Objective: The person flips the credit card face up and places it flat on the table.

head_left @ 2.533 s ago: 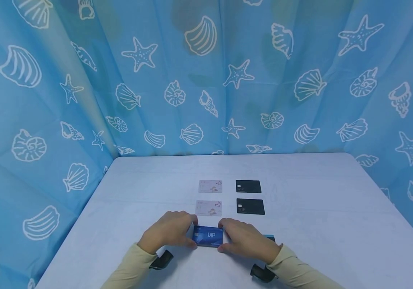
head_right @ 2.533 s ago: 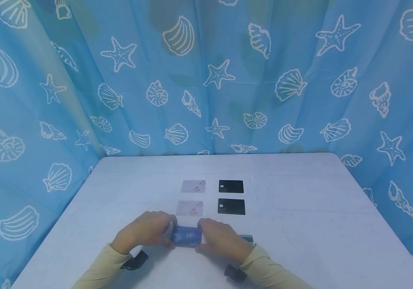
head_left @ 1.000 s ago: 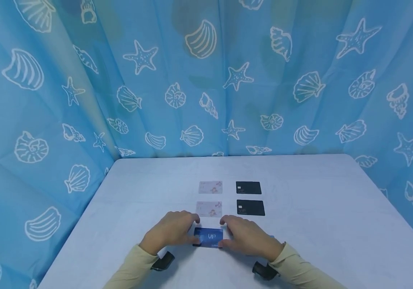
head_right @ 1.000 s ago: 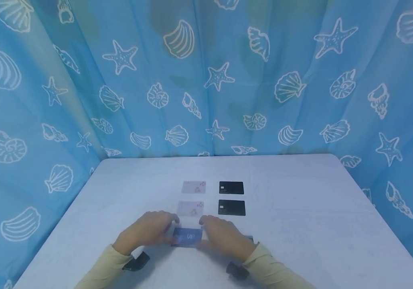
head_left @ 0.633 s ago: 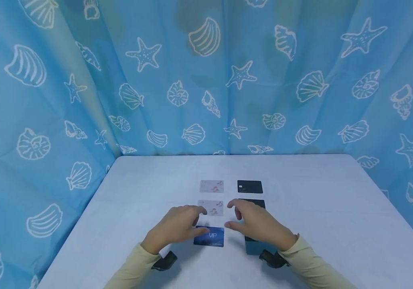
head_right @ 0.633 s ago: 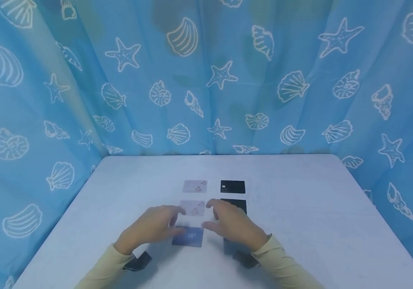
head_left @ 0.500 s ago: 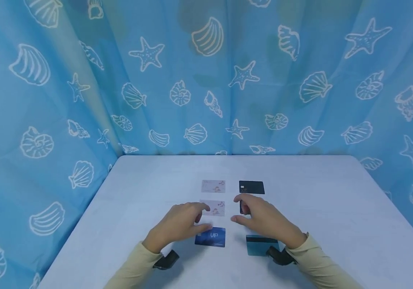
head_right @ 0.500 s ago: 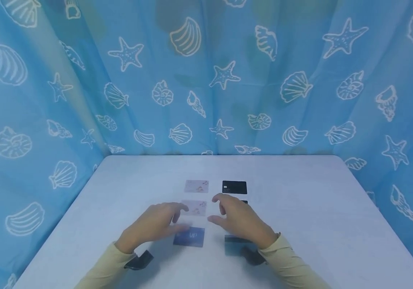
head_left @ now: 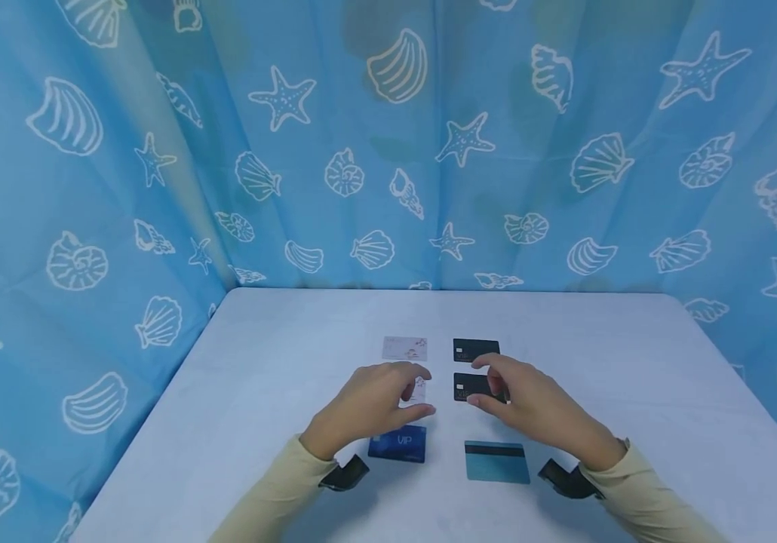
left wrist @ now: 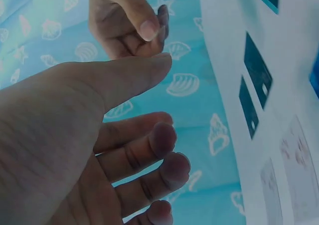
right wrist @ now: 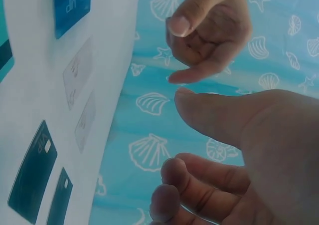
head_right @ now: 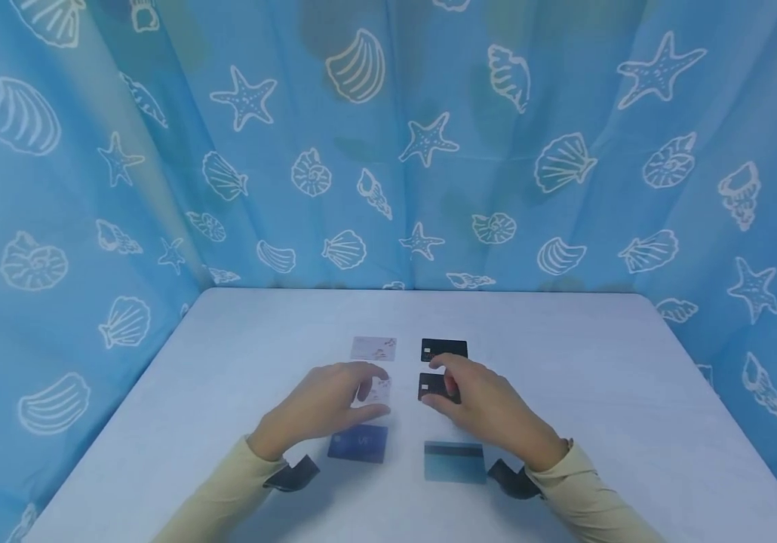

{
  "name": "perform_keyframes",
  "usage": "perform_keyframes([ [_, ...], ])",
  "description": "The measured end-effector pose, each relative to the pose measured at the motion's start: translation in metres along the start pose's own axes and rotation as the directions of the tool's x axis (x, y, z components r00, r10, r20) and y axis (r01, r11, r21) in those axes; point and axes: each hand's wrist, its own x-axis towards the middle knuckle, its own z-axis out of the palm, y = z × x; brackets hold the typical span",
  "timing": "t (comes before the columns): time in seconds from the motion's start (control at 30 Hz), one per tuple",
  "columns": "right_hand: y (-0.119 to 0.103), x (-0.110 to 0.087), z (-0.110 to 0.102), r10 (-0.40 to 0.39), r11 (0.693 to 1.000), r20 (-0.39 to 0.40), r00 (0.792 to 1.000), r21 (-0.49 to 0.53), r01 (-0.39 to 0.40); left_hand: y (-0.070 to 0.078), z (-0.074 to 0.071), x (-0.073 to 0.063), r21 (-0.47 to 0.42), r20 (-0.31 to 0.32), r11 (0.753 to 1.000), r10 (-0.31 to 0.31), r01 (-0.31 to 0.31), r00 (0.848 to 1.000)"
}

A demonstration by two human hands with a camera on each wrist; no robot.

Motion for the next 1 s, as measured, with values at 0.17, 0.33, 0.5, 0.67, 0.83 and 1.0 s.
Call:
perform_keyframes([
  [0.17, 0.006, -0.006, -0.003, 0.019, 1.000, 0.016, 1.000, -0.013, -0.019, 0.014, 0.003, 0.009, 0.002, -0.002, 1.000, 0.011, -0.011, 1.000],
  [0.33, 0.010, -0.013, 0.001, 0.080, 0.997, 0.050, 0.996, -0.003, -0.080, 0.026, 0.014, 0.015, -0.019, 0.029, 1.000, 0.020, -0.020, 0.999],
  [0.5, 0.018, -0.017, 0.010, 0.105, 0.994, 0.074, 0.992, 0.007, -0.106, 0.032, 0.029, 0.019, -0.059, 0.078, 0.997, 0.046, -0.042, 0.996],
  [0.67, 0.022, -0.017, 0.020, 0.100, 0.995, 0.120, 0.988, 0.015, -0.102, 0.036, 0.039, 0.020, -0.069, 0.109, 0.997, 0.051, -0.044, 0.993],
  [0.83, 0.023, -0.019, 0.025, 0.155, 0.987, 0.173, 0.973, 0.003, -0.158, 0.040, 0.051, 0.021, -0.055, 0.136, 0.997, 0.056, -0.049, 0.989],
  [1.0, 0.026, -0.020, 0.030, 0.195, 0.980, 0.255, 0.947, -0.020, -0.196, 0.041, 0.063, 0.022, -0.008, 0.171, 0.998, 0.068, -0.068, 0.983],
])
